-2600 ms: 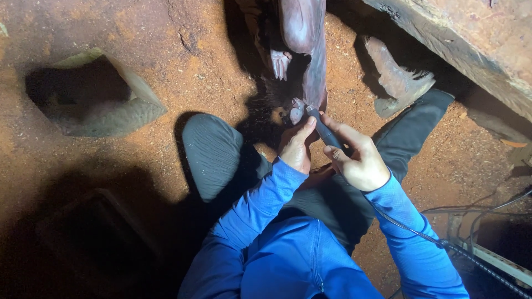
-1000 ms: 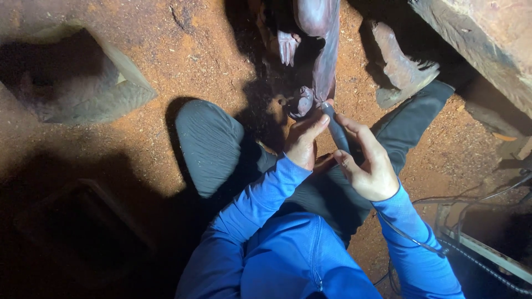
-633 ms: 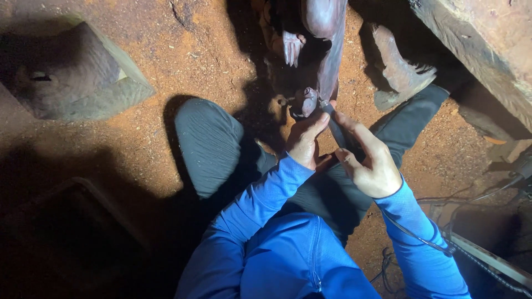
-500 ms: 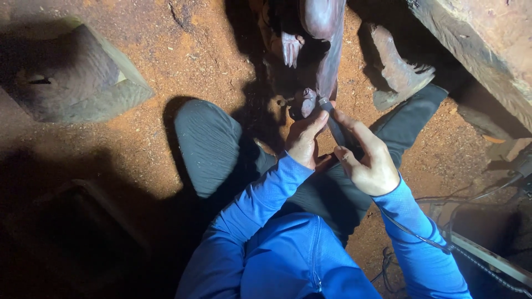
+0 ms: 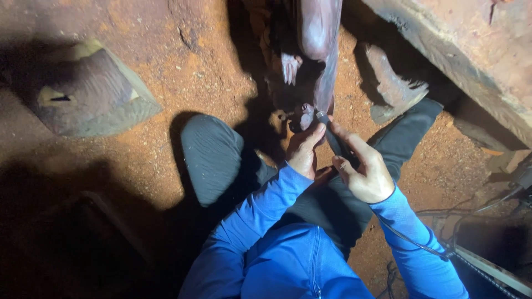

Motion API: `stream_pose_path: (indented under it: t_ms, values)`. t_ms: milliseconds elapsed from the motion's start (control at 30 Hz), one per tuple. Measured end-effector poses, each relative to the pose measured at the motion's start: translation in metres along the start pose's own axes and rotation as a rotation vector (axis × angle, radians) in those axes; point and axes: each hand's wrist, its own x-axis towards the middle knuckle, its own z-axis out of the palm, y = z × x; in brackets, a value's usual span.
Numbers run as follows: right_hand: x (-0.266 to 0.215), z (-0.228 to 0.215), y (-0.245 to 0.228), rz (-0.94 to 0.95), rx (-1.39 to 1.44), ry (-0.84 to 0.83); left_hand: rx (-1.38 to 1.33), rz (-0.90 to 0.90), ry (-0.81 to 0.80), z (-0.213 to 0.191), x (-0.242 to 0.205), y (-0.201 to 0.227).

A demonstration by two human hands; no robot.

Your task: Using a rotary carving tool to add fine details to a wooden statue while sitting on the floor.

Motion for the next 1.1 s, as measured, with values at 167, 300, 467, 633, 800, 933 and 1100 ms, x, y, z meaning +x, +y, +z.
stream_pose_path:
  t_ms: [167,300,467,633,800,933,1100]
  values:
    - [0.002,0.001,0.006,-0.021,0.056,0.017,-0.029,-0.002,0.035,0.003,-0.001,-0.001]
    - [0.003,0.001,0.008,0.074,0.017,0.032,-0.048,-0.047,0.108,-0.007,0.017,-0.028]
    - [0.008,-0.001,0.009,0.094,0.03,0.019,-0.072,-0.076,0.148,0.005,0.005,-0.007]
    - [0.013,0.001,0.01,0.1,-0.049,0.013,-0.156,-0.168,0.197,0.032,-0.02,0.029]
    - [0.014,0.003,-0.003,0.106,-0.087,0.014,-0.206,-0.239,0.157,0.028,-0.018,0.02]
    - [0.017,0.002,-0.013,0.126,-0.101,0.01,-0.237,-0.191,0.146,0.046,-0.038,0.05]
    - [0.019,0.004,-0.018,0.115,-0.108,0.032,-0.276,-0.312,0.226,0.058,-0.048,0.069]
